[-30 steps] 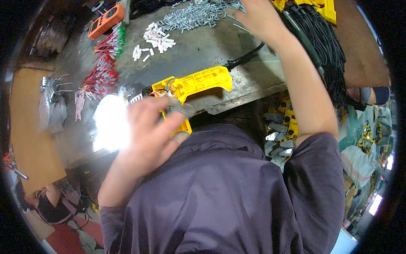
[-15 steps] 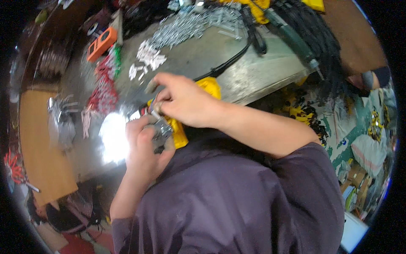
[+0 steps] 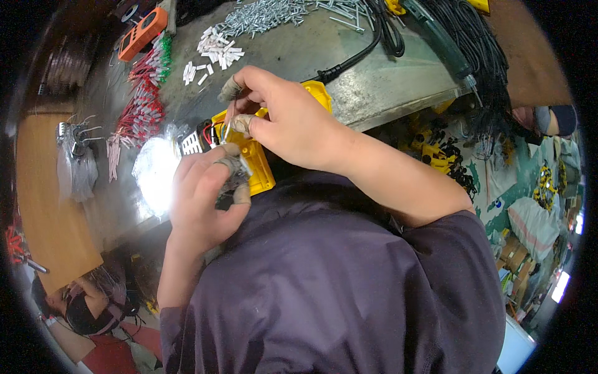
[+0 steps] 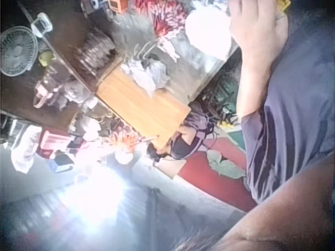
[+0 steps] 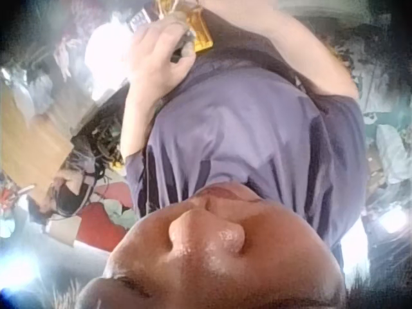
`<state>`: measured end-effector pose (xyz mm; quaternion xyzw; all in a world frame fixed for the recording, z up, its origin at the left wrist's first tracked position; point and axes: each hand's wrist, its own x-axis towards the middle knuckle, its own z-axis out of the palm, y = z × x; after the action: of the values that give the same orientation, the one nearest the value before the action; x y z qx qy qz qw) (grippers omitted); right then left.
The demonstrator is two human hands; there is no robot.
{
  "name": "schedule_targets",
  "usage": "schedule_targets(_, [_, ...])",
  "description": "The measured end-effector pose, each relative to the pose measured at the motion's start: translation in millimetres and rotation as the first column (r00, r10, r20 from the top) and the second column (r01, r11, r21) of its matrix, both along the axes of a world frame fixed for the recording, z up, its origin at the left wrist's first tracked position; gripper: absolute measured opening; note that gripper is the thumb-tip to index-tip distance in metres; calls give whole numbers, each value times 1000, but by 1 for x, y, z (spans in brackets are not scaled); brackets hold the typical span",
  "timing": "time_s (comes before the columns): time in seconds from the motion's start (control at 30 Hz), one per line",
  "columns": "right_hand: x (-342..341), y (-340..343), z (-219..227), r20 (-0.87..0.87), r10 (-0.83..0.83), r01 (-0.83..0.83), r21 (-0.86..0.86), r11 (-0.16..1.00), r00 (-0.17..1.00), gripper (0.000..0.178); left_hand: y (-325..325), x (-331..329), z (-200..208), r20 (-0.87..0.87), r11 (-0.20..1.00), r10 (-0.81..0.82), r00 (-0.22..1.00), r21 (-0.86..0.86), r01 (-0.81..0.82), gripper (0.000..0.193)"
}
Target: Soldering internal wiring and assembling the yellow plastic housing of a handheld device.
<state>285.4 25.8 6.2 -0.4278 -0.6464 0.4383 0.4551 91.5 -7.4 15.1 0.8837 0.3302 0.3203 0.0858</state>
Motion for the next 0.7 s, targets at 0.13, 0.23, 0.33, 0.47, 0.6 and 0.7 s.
schedule_targets(0.13, [2, 4, 9, 54, 55, -52, -51, 997, 997, 21, -4, 1, -14, 72, 1000, -19, 997, 18, 18, 42])
schedule_targets(0.23, [5, 7, 11, 233, 72, -82, 32, 996, 970, 21, -4, 6, -25, 196, 997, -8, 981, 73, -7, 44])
schedule_targets(0.33, [-2, 2, -3, 416, 186, -261, 129, 957, 890, 29, -11, 4, -36, 192, 999, -4, 981, 49, -6, 45])
schedule_targets(0.47, [5, 2, -11, 379, 75, -189, 271, 944, 922, 18, -18, -3, -29, 52, 1000, 10, 999, -5, -10, 52])
schedule_targets(0.6, [9, 9, -19, 404, 34, -231, 450, 862, 914, 20, -19, -2, -15, -75, 999, 24, 997, -24, -25, 47])
schedule_targets(0.7, [10, 13, -25, 397, 49, -253, 483, 838, 917, 18, -15, -1, -11, -140, 1000, 5, 990, -10, -7, 46])
